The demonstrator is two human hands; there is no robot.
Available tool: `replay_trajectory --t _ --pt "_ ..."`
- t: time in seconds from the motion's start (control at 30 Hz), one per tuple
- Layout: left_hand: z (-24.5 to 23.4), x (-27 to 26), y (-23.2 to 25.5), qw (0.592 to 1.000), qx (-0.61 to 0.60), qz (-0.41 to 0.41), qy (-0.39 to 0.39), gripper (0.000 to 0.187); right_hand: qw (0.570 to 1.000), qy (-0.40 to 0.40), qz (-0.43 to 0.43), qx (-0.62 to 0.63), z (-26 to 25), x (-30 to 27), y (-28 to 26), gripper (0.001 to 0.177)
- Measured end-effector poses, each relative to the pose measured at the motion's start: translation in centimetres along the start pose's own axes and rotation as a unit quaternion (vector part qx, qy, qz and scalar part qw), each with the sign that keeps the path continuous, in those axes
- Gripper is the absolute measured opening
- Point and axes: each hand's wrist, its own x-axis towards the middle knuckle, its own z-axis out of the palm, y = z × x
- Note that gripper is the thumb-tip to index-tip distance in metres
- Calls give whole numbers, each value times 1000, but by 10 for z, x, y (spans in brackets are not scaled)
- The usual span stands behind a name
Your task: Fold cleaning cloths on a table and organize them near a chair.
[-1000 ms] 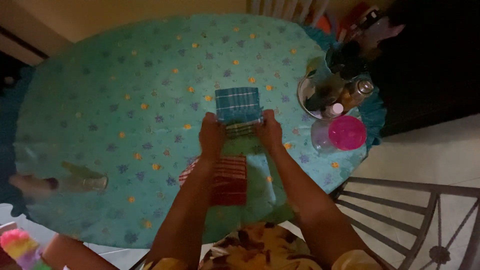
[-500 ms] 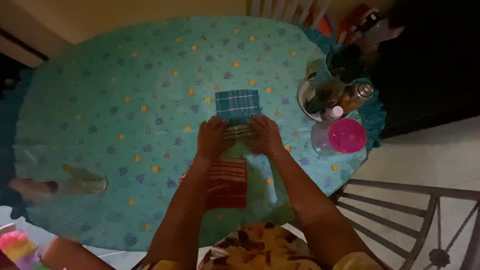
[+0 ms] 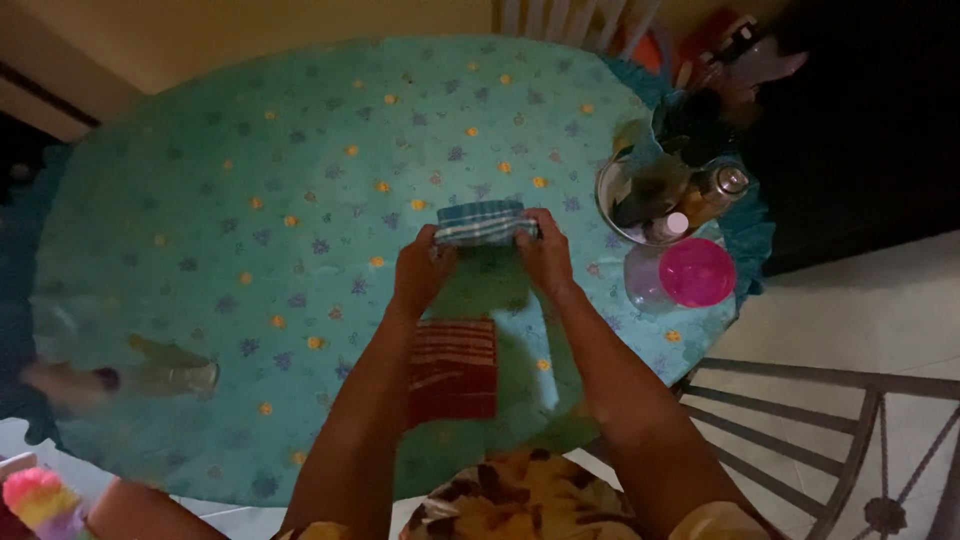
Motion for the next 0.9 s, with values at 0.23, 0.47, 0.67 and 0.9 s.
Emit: replay_trajectory --t 0.23,0.47,0.67,0.9 --pt "29 17 -16 993 -37 -18 110 33 997 57 -59 -1 12 13 0 34" --pt "57 39 -45 983 59 -20 170 26 987 119 -103 -29 30 34 19 36" --pt "57 49 -34 981 8 -61 186 37 968 151 -158 -123 52 62 59 39" --pt "62 47 -27 974 -166 -86 128 43 958 169 -232 2 34 48 38 31"
